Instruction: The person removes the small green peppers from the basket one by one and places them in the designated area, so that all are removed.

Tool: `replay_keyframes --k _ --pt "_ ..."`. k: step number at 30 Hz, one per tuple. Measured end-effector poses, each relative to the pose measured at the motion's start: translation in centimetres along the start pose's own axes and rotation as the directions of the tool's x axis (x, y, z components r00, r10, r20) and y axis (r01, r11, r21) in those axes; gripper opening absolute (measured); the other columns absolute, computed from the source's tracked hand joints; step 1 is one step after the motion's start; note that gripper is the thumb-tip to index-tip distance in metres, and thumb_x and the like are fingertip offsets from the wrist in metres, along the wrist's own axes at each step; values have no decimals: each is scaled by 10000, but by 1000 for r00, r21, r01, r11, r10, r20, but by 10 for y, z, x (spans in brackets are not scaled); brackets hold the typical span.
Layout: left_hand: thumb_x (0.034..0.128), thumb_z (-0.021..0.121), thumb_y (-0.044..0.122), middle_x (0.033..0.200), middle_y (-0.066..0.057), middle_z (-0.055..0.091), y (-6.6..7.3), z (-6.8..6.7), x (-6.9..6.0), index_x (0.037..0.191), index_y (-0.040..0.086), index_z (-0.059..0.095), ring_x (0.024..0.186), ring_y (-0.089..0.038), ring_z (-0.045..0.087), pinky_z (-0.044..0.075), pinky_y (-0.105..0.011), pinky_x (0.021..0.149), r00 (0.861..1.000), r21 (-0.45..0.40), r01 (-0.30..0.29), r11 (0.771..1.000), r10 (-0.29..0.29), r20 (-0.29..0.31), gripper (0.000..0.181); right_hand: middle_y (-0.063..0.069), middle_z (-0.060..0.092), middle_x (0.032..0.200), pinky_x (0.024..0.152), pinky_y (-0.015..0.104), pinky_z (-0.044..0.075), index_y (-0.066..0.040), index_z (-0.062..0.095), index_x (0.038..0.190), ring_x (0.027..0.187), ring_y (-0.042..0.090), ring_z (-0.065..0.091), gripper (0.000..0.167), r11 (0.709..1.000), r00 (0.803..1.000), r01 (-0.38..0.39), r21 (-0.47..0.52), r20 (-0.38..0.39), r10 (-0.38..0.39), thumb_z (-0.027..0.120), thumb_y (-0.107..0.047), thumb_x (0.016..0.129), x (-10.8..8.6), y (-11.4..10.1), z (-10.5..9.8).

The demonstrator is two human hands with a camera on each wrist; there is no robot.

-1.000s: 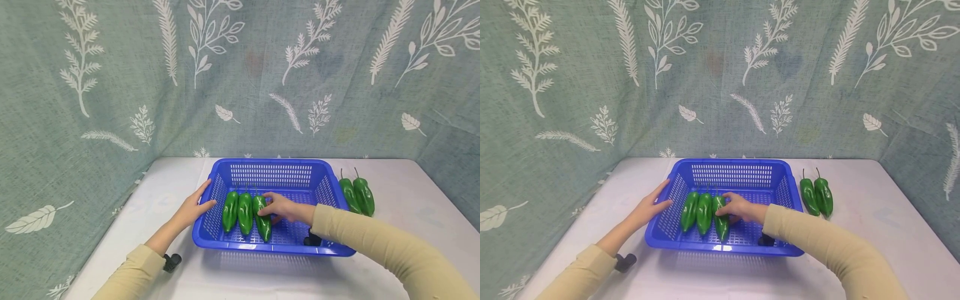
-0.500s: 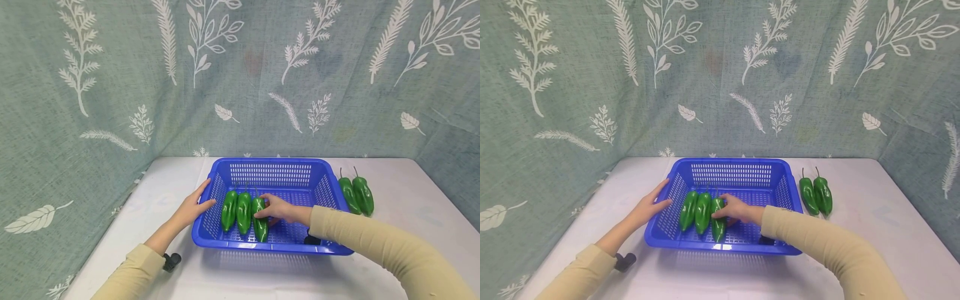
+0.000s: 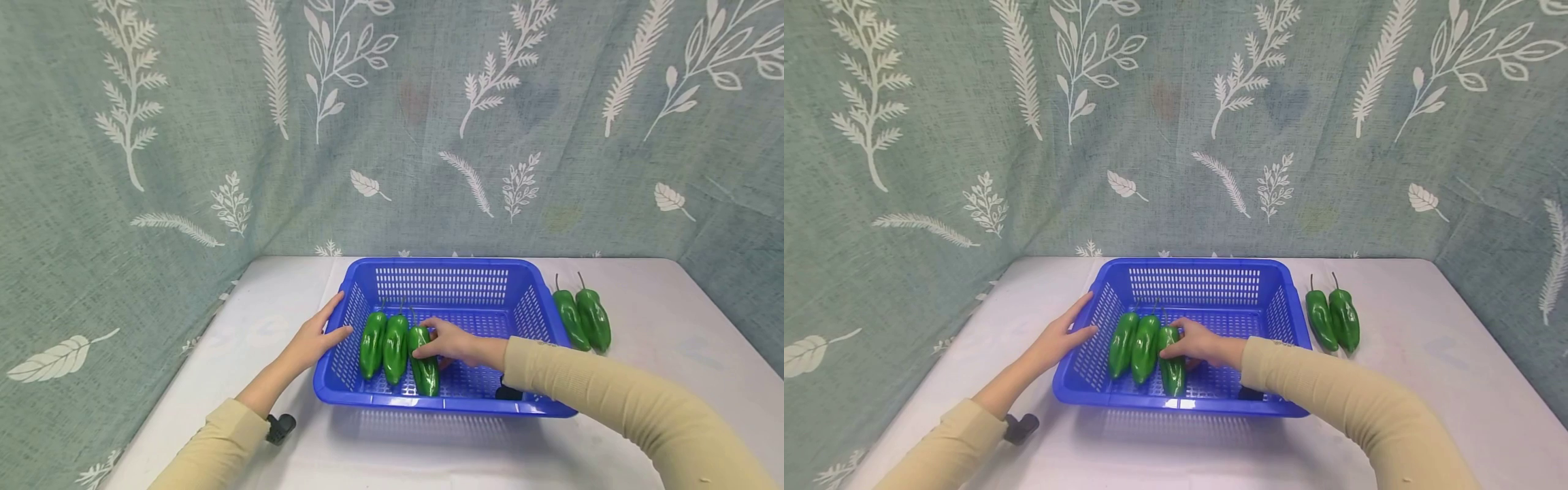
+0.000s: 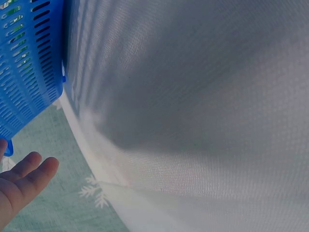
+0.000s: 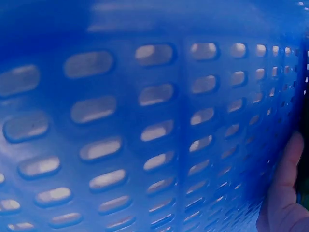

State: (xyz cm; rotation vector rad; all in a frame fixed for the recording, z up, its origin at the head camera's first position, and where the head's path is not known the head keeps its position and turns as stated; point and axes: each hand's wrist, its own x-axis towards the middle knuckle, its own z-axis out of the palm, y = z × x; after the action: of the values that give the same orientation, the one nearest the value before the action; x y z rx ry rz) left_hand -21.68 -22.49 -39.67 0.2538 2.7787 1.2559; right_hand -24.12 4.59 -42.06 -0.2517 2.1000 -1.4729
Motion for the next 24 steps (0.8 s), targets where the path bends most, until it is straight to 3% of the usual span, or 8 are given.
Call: replay_keyframes --k 13,24 --pt "888 561 284 1388 -278 360 2 -1 -1 1469 154 200 1051 -394 568 490 -460 863 1000 4 -4 1000 4 0 696 191 541 1040 645 402 554 -24 366 1345 797 254 624 669 997 1000 14 73 -9 -13 691 -36 760 1 -13 -7" --pt "889 559 289 1396 -272 353 3 -1 -1 1470 156 198 1101 -413 532 463 -484 899 1000 7 3 1000 -3 -2 696 218 517 1135 703 429 548 -50 353 1365 898 292 612 671 991 999 33 130 -13 -31 677 -43 777 0 -24 -20"
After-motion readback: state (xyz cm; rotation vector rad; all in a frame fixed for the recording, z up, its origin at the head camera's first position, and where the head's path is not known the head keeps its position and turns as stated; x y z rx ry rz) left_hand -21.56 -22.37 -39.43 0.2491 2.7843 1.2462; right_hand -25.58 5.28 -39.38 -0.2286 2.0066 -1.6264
